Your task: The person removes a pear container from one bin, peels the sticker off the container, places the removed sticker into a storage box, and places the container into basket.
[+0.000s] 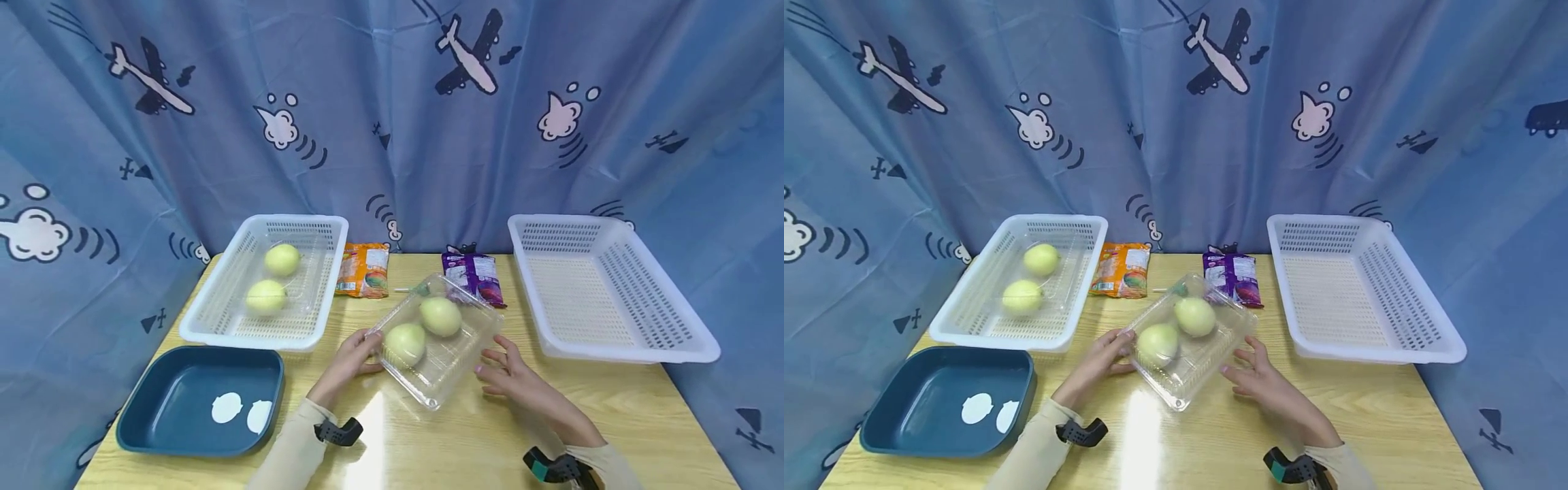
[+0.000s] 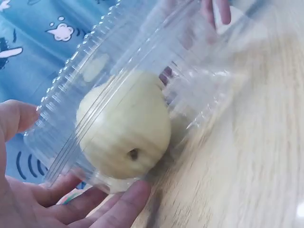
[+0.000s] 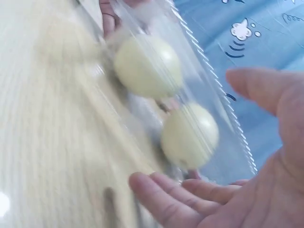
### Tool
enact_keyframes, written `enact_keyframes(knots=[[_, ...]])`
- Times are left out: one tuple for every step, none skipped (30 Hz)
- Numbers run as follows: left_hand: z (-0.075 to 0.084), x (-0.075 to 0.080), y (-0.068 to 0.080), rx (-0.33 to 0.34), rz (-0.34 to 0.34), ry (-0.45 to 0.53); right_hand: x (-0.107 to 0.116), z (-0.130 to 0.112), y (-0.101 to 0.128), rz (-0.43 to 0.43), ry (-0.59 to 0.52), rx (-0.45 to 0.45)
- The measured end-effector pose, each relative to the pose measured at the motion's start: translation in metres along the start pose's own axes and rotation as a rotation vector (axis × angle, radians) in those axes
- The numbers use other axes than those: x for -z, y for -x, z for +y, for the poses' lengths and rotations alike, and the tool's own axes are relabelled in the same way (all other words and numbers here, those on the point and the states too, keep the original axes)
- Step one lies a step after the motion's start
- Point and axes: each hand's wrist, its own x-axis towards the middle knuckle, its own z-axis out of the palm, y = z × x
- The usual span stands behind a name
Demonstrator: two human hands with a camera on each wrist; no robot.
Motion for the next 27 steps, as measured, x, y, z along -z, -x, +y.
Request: enact_keyframes(knots=[[0.000,-0.002,0.001,0.001,-0.005,0.008,-0.002,-0.001,-0.001,-0.010,-0.006,-0.001],[0.000,-0.003,0.002,0.000,-0.004,0.011,-0.005,-0.001,-0.002,-0.019,-0.013,-0.001],[0.000,-0.004,0.003,0.002,0.001,0.013,-0.007,-0.002,-0.003,-0.023,-0.025,0.001],[0.001,-0.006,0.005,-0.002,0.005,0.010,-0.010,-0.003,-0.004,-0.024,-0.033,-0.001],[0.001,-0.007,0.007,-0.005,0.012,0.005,-0.013,-0.004,-0.005,-0.020,-0.047,0.004],[0.002,-0.008,0.008,-0.008,0.018,0.005,-0.015,-0.004,-0.006,-0.017,-0.056,0.010],[0.003,-0.009,0.009,-0.005,0.024,0.007,-0.017,-0.005,-0.007,-0.011,-0.063,0.020],[0.004,-0.010,0.010,-0.003,0.029,0.003,-0.019,-0.006,-0.008,-0.004,-0.063,0.032],[0.005,-0.011,0.012,-0.009,0.030,-0.005,-0.021,-0.007,-0.009,0.005,-0.064,0.043],[0.007,-0.011,0.013,-0.013,0.033,-0.013,-0.022,-0.009,-0.009,0.012,-0.058,0.049],[0.009,-0.012,0.014,-0.013,0.037,-0.013,-0.023,-0.011,-0.009,0.017,-0.053,0.059],[0.011,-0.012,0.016,-0.014,0.042,-0.010,-0.023,-0.013,-0.010,0.022,-0.047,0.068],[0.014,-0.012,0.017,-0.017,0.048,-0.013,-0.023,-0.016,-0.010,0.026,-0.038,0.076],[0.017,-0.012,0.019,-0.030,0.052,-0.020,-0.023,-0.020,-0.010,0.027,-0.030,0.087],[0.020,-0.012,0.021,-0.045,0.055,-0.027,-0.023,-0.023,-0.011,0.026,-0.025,0.096],[0.024,-0.012,0.022,-0.050,0.063,-0.026,-0.022,-0.027,-0.011,0.027,-0.020,0.107],[0.028,-0.012,0.023,-0.060,0.071,-0.029,-0.022,-0.031,-0.012,0.026,-0.014,0.125],[0.032,-0.012,0.024,-0.065,0.080,-0.028,-0.021,-0.036,-0.013,0.023,-0.006,0.140],[0.037,-0.011,0.025,-0.069,0.089,-0.031,-0.020,-0.041,-0.014,0.018,0.003,0.154],[0.041,-0.010,0.025,-0.073,0.097,-0.035,-0.019,-0.046,-0.014,0.015,0.013,0.166],[0.046,-0.008,0.026,-0.068,0.106,-0.034,-0.019,-0.051,-0.015,0.014,0.025,0.173],[0.050,-0.006,0.026,-0.062,0.117,-0.035,-0.018,-0.057,-0.016,0.011,0.041,0.181],[0.055,-0.004,0.027,-0.064,0.124,-0.043,-0.017,-0.063,-0.017,0.005,0.057,0.191],[0.060,-0.002,0.028,-0.063,0.133,-0.051,-0.017,-0.070,-0.018,0.002,0.074,0.195],[0.066,0.000,0.029,-0.064,0.142,-0.063,-0.016,-0.076,-0.020,0.000,0.091,0.197],[0.071,0.003,0.030,-0.064,0.149,-0.069,-0.015,-0.083,-0.021,-0.004,0.109,0.200],[0.076,0.005,0.031,-0.068,0.159,-0.074,-0.015,-0.090,-0.023,-0.012,0.122,0.203]])
